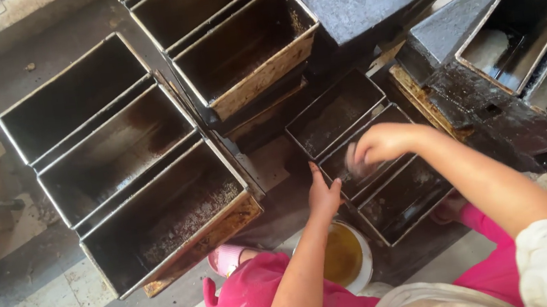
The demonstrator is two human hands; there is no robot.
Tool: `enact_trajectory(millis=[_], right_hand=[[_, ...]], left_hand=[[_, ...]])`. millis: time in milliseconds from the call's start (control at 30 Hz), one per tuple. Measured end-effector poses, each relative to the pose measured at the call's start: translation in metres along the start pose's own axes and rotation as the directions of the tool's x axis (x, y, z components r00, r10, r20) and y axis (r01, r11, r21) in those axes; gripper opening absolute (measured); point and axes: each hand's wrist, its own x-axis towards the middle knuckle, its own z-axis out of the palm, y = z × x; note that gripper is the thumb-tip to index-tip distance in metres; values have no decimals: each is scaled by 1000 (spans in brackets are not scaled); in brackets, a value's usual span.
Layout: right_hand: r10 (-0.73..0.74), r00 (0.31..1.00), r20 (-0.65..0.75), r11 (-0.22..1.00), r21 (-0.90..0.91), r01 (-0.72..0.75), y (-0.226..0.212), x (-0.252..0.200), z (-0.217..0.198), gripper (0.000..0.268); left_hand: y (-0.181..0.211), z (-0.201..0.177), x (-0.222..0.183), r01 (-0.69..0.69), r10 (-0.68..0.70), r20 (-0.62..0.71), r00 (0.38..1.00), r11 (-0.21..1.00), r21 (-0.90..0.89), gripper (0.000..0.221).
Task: Greasing rectangular bread pans with oil using a cloth.
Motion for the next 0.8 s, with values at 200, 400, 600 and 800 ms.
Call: enact_trajectory(millis=[200,400,600,800], right_hand=[[84,765,-638,995,10,-101,69,52,-33,30],[343,796,-499,823,-248,-511,132,142,-13,35],[379,824,-421,775,-342,-531,283,242,21,36],[460,822,-337,753,-343,-562,183,217,25,34]], left_hand=[[0,-2,-3,-62,62,-4,998,998,-22,95],[8,-3,-9,-18,20,-25,999,996,87,95],[-5,-2,-1,-116,119,-27,993,989,88,95],[12,-5,-4,26,-26,27,999,1000,4,95]])
